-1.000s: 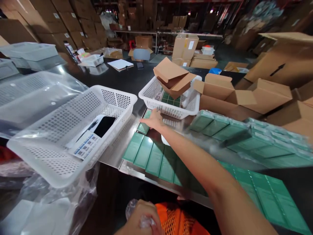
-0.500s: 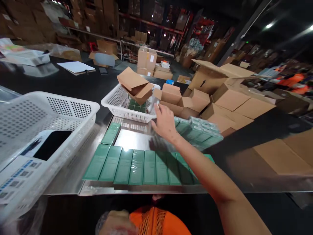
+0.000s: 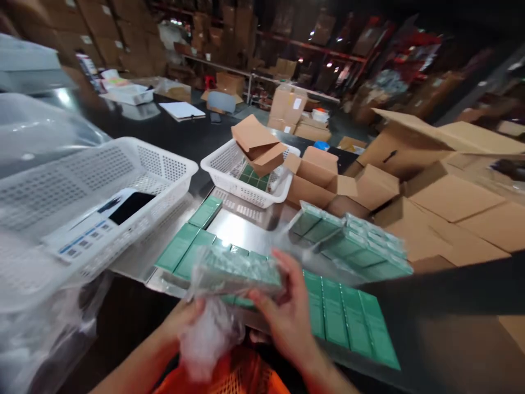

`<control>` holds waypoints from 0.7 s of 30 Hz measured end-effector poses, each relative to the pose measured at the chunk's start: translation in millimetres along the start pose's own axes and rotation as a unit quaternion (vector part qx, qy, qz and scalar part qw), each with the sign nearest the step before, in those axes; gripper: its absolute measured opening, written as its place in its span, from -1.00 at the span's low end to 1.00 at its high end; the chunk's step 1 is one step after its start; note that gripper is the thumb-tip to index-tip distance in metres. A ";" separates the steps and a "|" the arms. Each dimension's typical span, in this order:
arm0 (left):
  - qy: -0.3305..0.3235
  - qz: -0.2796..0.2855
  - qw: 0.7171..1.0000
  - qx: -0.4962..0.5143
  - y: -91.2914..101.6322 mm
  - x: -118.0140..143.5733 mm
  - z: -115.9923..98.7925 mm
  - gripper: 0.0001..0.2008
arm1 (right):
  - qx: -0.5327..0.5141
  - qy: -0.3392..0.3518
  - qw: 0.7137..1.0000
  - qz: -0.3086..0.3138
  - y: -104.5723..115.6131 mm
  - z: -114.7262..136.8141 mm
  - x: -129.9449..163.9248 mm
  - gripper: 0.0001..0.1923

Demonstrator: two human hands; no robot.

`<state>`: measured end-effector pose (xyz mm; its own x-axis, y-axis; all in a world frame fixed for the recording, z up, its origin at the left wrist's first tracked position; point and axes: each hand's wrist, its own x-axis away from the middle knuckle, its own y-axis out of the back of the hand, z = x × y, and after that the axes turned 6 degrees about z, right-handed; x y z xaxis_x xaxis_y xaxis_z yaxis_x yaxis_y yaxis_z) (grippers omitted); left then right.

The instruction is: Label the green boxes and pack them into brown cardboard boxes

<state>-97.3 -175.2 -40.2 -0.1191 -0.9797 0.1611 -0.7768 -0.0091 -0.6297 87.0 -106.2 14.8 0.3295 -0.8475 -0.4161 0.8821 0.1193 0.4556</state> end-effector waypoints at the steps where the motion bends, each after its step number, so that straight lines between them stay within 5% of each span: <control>1: -0.019 -0.019 0.999 0.034 -5.0 -4.5 -4.7 -0.20 | -0.013 0.020 0.999 0.031 -5.1 1.7 15.9 -0.50; 5: -0.052 -0.141 0.983 0.107 -13.6 -11.6 -16.4 -0.31 | 0.007 0.106 0.970 0.220 0.8 -5.5 42.7 -0.31; 7: -0.026 -0.117 0.986 0.118 -16.6 -9.0 -14.3 -0.39 | 0.027 0.158 0.949 0.271 10.0 -11.2 40.0 -0.35; 12: 0.037 0.001 0.994 0.102 -28.5 0.6 6.0 -0.48 | 0.034 0.233 0.963 0.133 21.5 -10.8 28.6 -0.70; 15: 0.046 -0.001 0.997 0.065 -28.0 3.8 7.0 -0.50 | 0.073 0.189 0.960 0.193 29.4 -0.4 17.8 -0.79; 17: 0.048 0.004 0.999 0.002 -24.2 4.5 1.4 -0.54 | 0.061 0.113 0.963 0.236 35.6 7.5 6.4 -0.61; 21: 0.033 0.111 0.983 -0.140 -19.1 5.5 -0.1 -0.45 | -0.022 -0.048 0.951 0.305 30.8 19.6 -25.7 -0.31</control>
<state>-83.2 -180.5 -27.2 -0.3378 -0.9361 0.0980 -0.8660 0.2683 -0.4219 99.1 -90.9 55.0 0.7546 -0.6561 -0.0101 0.5501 0.6241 0.5549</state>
